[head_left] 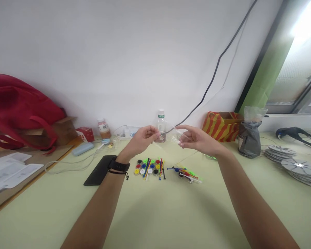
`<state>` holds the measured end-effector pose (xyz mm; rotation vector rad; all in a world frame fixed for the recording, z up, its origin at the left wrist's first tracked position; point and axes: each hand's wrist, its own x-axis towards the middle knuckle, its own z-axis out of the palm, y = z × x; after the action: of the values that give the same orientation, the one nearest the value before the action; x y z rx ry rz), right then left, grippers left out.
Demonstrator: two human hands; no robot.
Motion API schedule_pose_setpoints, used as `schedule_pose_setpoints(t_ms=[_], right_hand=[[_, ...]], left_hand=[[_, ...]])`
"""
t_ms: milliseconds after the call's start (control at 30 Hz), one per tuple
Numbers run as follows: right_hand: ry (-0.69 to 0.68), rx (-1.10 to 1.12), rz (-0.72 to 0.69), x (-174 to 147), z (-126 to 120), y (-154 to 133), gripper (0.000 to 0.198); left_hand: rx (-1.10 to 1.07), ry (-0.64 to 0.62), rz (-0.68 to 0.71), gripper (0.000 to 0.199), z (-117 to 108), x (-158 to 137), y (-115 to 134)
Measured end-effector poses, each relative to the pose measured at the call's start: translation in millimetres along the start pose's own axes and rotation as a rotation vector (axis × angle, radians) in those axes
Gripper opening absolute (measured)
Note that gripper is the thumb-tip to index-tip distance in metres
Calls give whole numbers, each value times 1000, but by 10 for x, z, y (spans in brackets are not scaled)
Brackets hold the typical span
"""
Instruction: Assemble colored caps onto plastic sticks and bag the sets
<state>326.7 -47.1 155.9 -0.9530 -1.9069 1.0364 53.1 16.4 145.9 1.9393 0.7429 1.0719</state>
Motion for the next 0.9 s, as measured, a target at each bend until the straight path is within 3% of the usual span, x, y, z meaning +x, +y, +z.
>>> schedule_pose_setpoints(t_ms=[333,567,667,800,900], right_hand=[[41,-68,-49,-95,-238,-3,57],[162,-78,-76,-54,-191,14,42],[301,-79,-148,6,-150,60,37],[620,-324,-235,99,-85,128,33],[684,-494,-237,138,-46,151,34]], left_hand=[[44,-18,-55,31,-227,-57,-21],[90,-11,-63,34,-234,-54,-7],[71,6,-71,37,-214,-49,-7],[-9,54,-52,33,-163,-40,-11],[-30,97,-35,33,-114,-25,-25]])
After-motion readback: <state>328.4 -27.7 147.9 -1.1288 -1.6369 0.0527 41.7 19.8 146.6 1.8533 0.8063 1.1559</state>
